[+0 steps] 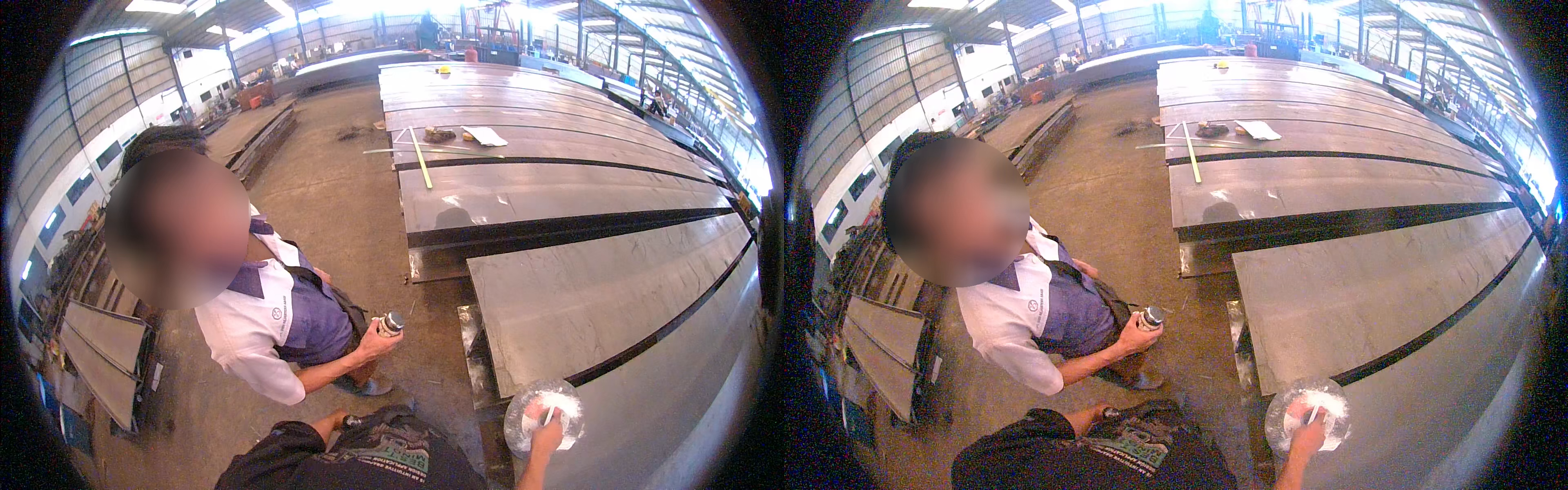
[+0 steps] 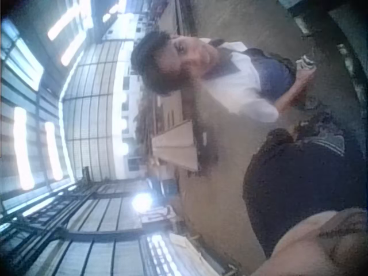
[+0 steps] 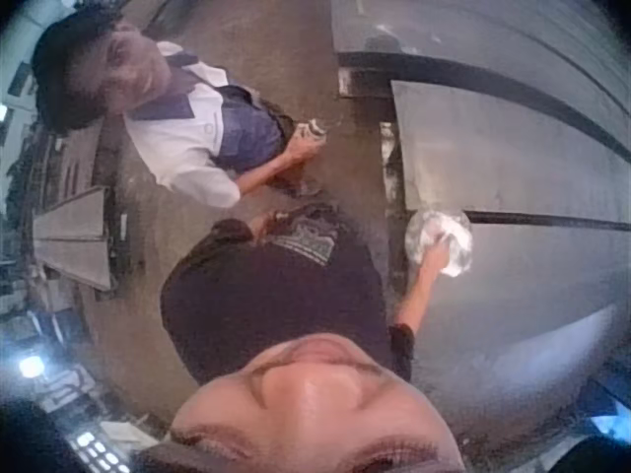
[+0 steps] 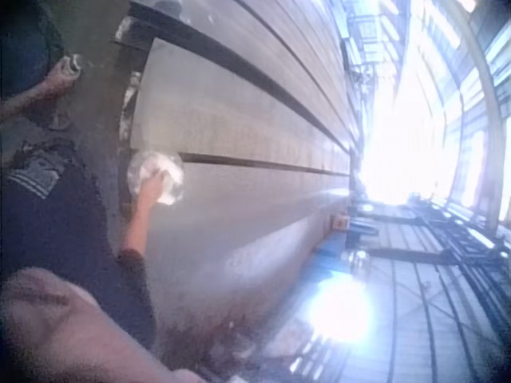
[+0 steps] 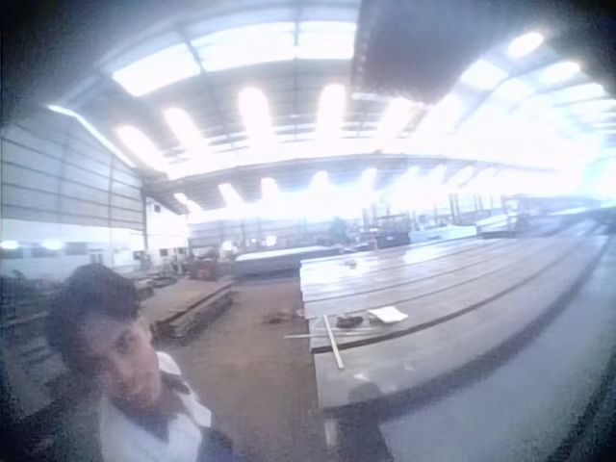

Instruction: The person measures a large metal sheet using a tape measure and marks points with a white marker. They then use a metal ruler to draw straight lines along the marked points. A coworker is present nearby.

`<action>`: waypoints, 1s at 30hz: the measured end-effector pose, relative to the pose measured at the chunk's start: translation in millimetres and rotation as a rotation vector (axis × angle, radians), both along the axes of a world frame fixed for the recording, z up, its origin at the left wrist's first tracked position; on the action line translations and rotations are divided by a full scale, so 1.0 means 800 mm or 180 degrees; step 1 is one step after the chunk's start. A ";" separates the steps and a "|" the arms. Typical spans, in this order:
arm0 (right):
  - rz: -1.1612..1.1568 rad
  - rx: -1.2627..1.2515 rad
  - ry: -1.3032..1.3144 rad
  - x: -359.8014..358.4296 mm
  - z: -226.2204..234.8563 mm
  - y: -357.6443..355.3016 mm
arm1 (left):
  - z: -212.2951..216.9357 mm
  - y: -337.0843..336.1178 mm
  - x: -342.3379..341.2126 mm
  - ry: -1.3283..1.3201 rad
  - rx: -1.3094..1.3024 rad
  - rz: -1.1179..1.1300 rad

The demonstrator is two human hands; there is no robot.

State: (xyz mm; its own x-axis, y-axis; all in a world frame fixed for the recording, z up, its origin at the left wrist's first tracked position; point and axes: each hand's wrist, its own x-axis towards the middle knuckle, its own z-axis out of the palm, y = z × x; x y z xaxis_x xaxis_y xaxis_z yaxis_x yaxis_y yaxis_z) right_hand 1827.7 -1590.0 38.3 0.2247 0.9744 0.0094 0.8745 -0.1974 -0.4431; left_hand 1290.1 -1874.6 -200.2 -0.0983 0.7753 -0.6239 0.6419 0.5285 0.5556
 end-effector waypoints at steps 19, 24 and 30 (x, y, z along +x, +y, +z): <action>0.1539 0.1173 0.2594 -0.165 0.220 -0.057 | 0.046 -0.088 0.001 0.0008 -0.0006 0.0074; 0.1915 0.1913 0.2111 -0.190 0.217 -0.114 | 0.025 -0.149 0.019 -0.0351 -0.0184 0.0690; 0.1591 0.0672 0.2769 -0.194 0.163 -0.241 | -0.013 -0.284 0.051 0.0340 0.0357 -0.0438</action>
